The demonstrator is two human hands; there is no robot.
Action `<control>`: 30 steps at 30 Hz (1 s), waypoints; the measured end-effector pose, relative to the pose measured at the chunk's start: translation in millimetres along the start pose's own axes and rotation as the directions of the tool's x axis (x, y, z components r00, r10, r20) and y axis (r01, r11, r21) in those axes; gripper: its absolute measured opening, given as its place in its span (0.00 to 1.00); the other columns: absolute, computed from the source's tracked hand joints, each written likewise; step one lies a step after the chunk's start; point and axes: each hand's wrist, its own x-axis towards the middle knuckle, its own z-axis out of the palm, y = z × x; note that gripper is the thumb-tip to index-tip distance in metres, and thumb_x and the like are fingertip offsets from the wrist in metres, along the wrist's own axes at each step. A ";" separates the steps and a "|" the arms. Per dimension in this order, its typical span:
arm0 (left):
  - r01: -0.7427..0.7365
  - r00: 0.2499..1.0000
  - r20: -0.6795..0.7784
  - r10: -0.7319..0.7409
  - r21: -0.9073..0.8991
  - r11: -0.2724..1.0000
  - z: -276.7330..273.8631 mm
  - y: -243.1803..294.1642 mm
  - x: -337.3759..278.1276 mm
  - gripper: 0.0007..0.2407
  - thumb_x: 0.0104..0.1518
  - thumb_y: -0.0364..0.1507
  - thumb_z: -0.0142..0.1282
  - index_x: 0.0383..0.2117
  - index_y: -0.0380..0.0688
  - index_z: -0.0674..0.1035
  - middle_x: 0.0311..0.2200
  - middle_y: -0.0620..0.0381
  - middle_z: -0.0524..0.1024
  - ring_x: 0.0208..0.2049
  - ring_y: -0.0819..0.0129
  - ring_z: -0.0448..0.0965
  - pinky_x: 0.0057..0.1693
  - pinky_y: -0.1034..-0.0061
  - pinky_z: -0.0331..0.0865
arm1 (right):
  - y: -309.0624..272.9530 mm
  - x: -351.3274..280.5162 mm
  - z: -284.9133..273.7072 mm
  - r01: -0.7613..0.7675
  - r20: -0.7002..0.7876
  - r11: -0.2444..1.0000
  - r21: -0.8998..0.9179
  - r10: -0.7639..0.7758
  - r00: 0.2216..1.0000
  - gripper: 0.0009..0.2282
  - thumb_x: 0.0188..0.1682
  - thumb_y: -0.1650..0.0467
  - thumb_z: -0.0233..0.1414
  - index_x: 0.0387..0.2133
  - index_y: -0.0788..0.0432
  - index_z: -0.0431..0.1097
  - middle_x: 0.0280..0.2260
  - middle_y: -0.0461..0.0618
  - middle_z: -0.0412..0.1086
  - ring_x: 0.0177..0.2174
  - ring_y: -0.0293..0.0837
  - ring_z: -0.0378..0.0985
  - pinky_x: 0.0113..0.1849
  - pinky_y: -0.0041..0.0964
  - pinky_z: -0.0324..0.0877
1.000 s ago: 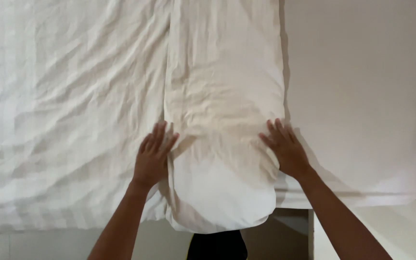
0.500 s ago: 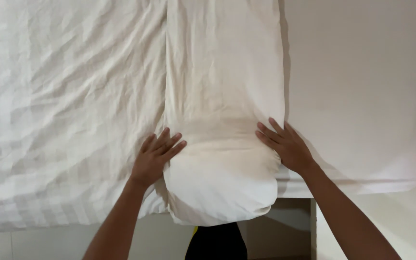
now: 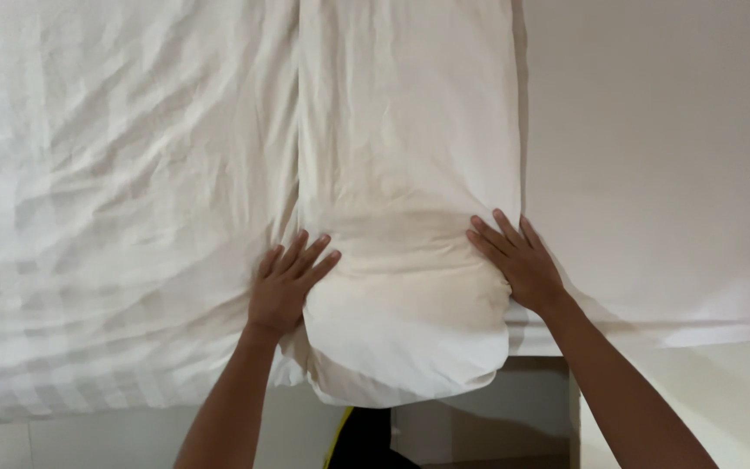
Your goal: The person makes a bed by smoothing and tucking a white fitted sheet over a mattress. They walk around the bed, pulling the sheet taut at the corners and along the sides, then fold the top edge over to create a neat appearance.
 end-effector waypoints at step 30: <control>-0.295 0.913 0.295 0.281 0.002 0.956 4.7 15.4 -62.4 0.28 0.59 0.27 0.45 0.67 0.75 0.62 0.72 0.74 0.52 0.71 0.71 0.50 0.71 0.62 0.47 | -62.5 -80.6 27.0 -0.003 0.042 0.999 -0.032 0.004 0.999 0.32 0.47 0.75 0.46 0.67 0.39 0.53 0.71 0.35 0.45 0.70 0.45 0.44 0.67 0.53 0.45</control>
